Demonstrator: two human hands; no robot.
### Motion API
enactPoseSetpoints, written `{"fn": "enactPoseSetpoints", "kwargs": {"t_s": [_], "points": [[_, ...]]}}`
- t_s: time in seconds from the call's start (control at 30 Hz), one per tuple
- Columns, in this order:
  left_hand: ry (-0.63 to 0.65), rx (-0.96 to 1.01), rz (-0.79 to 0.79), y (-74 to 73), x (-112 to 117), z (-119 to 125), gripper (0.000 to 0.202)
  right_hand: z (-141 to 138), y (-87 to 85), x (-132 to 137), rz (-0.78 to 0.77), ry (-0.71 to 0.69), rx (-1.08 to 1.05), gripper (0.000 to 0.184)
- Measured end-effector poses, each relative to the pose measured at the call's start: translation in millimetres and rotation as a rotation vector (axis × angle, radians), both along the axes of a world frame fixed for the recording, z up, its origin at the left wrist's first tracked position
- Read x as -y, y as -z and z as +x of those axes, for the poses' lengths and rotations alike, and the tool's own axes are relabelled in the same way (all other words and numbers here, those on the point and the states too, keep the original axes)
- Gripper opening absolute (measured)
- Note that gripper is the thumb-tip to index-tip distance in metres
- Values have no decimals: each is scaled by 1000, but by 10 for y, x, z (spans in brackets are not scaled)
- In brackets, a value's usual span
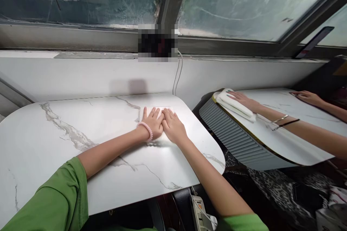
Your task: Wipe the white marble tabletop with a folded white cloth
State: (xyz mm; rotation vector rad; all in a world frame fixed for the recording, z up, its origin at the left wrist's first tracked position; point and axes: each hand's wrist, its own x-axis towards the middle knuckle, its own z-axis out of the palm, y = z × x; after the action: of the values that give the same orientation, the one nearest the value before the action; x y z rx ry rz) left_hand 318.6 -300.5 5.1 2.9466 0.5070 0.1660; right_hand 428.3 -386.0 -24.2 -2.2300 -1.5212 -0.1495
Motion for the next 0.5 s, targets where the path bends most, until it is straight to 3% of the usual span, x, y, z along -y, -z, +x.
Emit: {"fn": "enactPoseSetpoints", "kwargs": {"t_s": [0.23, 0.37, 0.5], "points": [[-58, 14, 16, 35, -791, 455, 51, 392, -76, -818, -1, -17, -14, 41], [-108, 55, 17, 39, -980, 598, 49, 504, -121, -1025, 31, -22, -53, 38], [-126, 46, 33, 26, -995, 623, 48, 526, -148, -1061, 38, -11, -100, 38]]}}
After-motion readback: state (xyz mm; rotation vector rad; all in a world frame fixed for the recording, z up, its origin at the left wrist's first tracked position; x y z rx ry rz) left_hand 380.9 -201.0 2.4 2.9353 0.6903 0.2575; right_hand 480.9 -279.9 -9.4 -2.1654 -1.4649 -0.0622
